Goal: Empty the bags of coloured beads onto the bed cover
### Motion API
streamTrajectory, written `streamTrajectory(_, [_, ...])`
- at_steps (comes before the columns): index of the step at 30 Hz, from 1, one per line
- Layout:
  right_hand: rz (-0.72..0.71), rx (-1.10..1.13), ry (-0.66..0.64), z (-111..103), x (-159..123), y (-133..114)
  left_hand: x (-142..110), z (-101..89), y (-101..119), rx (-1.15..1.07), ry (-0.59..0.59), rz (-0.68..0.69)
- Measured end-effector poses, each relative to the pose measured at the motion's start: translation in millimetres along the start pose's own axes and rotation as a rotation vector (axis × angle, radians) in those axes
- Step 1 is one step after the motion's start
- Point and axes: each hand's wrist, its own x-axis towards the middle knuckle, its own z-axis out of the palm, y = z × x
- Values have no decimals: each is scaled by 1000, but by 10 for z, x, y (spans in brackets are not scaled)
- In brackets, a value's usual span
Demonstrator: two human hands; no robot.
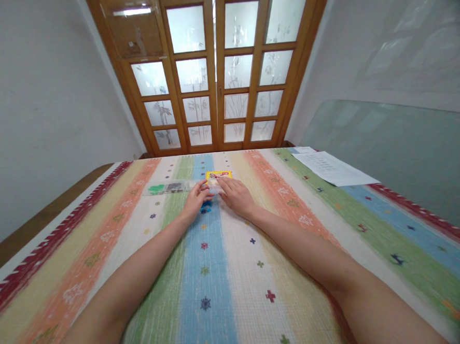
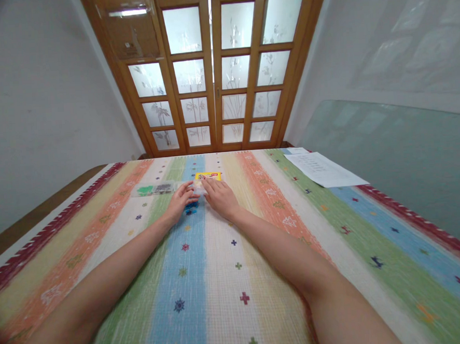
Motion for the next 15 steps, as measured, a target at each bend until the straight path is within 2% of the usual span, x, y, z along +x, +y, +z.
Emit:
streamTrajectory(7, [358, -103, -3, -17, -24, 508, 64, -196, -67, 393, 92, 202])
streamTrajectory(11, [429, -184, -54, -53, -87, 715, 65, -270, -108, 519, 84, 277])
streamTrajectory(15, [458, -228, -111, -8, -114, 725, 54, -295, -146, 606, 44, 280])
